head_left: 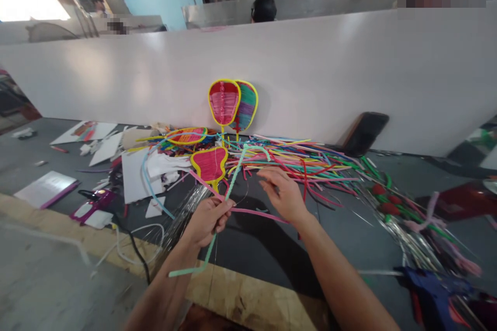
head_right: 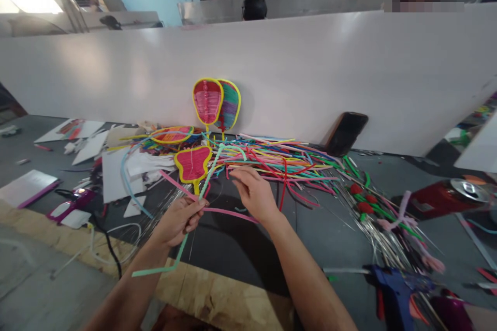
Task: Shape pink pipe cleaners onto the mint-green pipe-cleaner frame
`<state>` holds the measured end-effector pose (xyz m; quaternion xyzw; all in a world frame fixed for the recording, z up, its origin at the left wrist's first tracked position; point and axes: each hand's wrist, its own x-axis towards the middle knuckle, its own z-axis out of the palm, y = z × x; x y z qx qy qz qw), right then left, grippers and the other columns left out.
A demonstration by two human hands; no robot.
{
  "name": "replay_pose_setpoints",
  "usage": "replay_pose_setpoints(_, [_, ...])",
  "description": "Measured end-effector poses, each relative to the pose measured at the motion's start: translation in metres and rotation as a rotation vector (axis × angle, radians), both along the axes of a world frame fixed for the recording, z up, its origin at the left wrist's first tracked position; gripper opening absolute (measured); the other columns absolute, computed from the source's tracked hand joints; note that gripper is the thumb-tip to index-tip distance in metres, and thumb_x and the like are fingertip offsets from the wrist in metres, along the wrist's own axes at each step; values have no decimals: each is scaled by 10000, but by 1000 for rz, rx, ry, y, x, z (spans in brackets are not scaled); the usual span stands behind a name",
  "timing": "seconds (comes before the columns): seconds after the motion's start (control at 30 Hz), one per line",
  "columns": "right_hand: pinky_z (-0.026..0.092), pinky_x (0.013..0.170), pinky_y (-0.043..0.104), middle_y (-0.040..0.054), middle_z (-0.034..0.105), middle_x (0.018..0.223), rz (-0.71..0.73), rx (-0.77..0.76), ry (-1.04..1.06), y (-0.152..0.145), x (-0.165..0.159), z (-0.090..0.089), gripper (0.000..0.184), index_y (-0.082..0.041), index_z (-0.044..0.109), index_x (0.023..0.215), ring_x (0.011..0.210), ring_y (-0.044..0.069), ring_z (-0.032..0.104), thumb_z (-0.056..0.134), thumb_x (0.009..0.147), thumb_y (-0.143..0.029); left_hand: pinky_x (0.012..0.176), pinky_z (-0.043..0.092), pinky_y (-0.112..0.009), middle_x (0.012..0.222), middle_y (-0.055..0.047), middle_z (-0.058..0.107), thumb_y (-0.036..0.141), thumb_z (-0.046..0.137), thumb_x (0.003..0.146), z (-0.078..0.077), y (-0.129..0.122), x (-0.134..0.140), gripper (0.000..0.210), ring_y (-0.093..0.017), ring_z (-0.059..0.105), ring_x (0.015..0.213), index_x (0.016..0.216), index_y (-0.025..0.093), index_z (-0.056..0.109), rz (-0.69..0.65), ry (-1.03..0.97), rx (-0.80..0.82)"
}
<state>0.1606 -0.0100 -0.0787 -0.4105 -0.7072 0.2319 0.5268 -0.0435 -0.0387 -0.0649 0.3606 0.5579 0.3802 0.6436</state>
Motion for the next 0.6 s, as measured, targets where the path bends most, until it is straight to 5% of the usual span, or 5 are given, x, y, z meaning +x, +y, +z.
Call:
replay_pose_setpoints(0.13, [468,950,301,76,616,1193,36,187,-237,0,0,-2,312,-232,600,1146,1118,154,565,458,886,-132,266,217,-125,469,50,490,435,772,541,2,-3,3,385,-7,335,311,631,106,594,-47,23,3])
replay_pose_setpoints(0.6, [508,859,318,57,683,1087,31,218,-427,1,7,-15,266,-271,675,1038,951,185,644,504,868,-156,269,223,-130,493,43,502,429,750,588,1,-11,8,363,-8,336,310,685,103,624,-77,-41,-1])
